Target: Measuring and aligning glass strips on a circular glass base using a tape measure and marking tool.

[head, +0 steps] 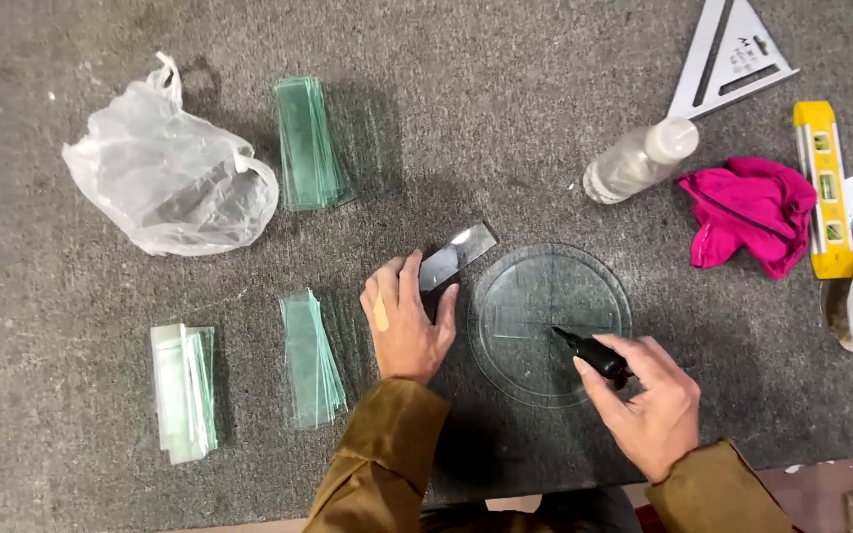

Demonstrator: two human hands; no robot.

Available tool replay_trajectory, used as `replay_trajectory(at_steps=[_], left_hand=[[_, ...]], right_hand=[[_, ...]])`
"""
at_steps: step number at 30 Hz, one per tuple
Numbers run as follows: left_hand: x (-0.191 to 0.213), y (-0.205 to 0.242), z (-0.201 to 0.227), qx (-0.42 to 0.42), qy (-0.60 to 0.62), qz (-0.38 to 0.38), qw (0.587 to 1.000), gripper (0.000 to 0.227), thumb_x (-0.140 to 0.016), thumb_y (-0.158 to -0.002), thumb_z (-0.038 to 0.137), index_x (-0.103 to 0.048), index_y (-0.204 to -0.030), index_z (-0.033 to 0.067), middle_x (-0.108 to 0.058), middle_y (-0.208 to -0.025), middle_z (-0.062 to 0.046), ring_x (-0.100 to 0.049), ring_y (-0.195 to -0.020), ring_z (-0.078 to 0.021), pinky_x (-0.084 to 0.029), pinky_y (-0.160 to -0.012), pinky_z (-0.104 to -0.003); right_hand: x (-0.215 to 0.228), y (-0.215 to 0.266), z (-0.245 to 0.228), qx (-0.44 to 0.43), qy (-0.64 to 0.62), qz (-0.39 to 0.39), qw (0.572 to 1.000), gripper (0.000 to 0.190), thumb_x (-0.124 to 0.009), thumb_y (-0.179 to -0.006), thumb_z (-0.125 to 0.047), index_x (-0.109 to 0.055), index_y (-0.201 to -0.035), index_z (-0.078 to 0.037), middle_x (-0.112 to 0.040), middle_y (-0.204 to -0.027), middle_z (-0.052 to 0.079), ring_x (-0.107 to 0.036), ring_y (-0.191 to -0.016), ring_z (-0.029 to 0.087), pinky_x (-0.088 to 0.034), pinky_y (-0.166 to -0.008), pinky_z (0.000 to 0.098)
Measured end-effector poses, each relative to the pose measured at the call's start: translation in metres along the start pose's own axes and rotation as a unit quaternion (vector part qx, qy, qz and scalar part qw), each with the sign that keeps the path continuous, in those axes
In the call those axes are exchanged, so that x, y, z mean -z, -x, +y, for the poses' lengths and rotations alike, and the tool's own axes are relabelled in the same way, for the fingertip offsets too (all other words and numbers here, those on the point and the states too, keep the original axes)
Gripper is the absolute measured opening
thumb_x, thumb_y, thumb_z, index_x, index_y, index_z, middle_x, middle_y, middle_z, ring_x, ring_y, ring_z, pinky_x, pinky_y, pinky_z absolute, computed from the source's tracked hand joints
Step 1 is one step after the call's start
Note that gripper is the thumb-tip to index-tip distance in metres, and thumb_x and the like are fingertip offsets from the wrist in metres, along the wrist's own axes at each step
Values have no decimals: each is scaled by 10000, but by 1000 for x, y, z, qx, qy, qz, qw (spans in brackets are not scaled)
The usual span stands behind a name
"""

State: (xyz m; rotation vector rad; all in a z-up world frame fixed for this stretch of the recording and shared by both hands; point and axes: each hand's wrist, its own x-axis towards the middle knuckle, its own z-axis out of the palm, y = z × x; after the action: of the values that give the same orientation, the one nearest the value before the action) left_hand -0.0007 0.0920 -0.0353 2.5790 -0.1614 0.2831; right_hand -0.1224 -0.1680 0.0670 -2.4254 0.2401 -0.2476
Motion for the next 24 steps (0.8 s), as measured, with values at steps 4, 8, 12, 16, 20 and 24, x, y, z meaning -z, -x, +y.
replay_trajectory(at_steps=[4, 8, 12, 16, 20, 24], left_hand=[[7, -4, 6, 7, 5, 0, 1000, 675, -576, -1101, 598, -599, -1540, 86, -577, -1386, -156, -550, -1246, -325, -468, -1116, -558], [7, -4, 7, 14, 0, -1, 1000, 693, -590, -1082, 621, -605, -1532, 95, -581, -1377, -148, -556, -1240, -327, -465, -1121, -552], [7, -5, 8, 13, -11, 0, 1000, 707, -547, -1086, 652, -603, -1531, 106, -580, -1363, -142, -555, -1215, -316, -473, -1104, -549], [8, -6, 7, 13, 22, -5, 1000, 700, -579, -1074, 621, -620, -1524, 87, -608, -1328, -167, -566, -1217, -334, -467, -1065, -556], [3, -4, 3, 26, 0, -23, 999, 730, -541, -1077, 671, -597, -1554, 121, -590, -1398, -148, -557, -1253, -312, -460, -1127, -578], [3, -4, 4, 17, -2, -8, 1000, 720, -533, -1080, 671, -607, -1532, 116, -598, -1389, -149, -563, -1242, -315, -473, -1108, -566]], right_hand=[[-4, -3, -2, -10, 30, -8, 999, 308, -874, -934, -233, -838, -1209, -101, -810, -1049, 56, -780, -890, 192, -627, -835, 339], [-7, -4, -8, -31, 45, -12, 998, 311, -882, -931, -253, -842, -1211, -126, -796, -1035, 36, -724, -755, 161, -594, -752, 319], [-8, -6, -11, -40, 73, -8, 996, 291, -890, -932, -274, -846, -1193, -154, -749, -958, 6, -603, -618, 155, -532, -626, 316], [-9, -10, -9, 7, 91, -9, 996, 268, -874, -952, -288, -832, -1163, -129, -723, -898, 30, -642, -651, 184, -556, -765, 347], [-13, -9, -9, -37, 75, -21, 996, 288, -881, -930, -296, -849, -1176, -152, -772, -975, -7, -590, -568, 134, -558, -659, 291], [-11, -11, -15, -30, 68, -20, 997, 253, -876, -937, -256, -848, -1161, -142, -771, -979, -9, -589, -592, 137, -562, -721, 295]])
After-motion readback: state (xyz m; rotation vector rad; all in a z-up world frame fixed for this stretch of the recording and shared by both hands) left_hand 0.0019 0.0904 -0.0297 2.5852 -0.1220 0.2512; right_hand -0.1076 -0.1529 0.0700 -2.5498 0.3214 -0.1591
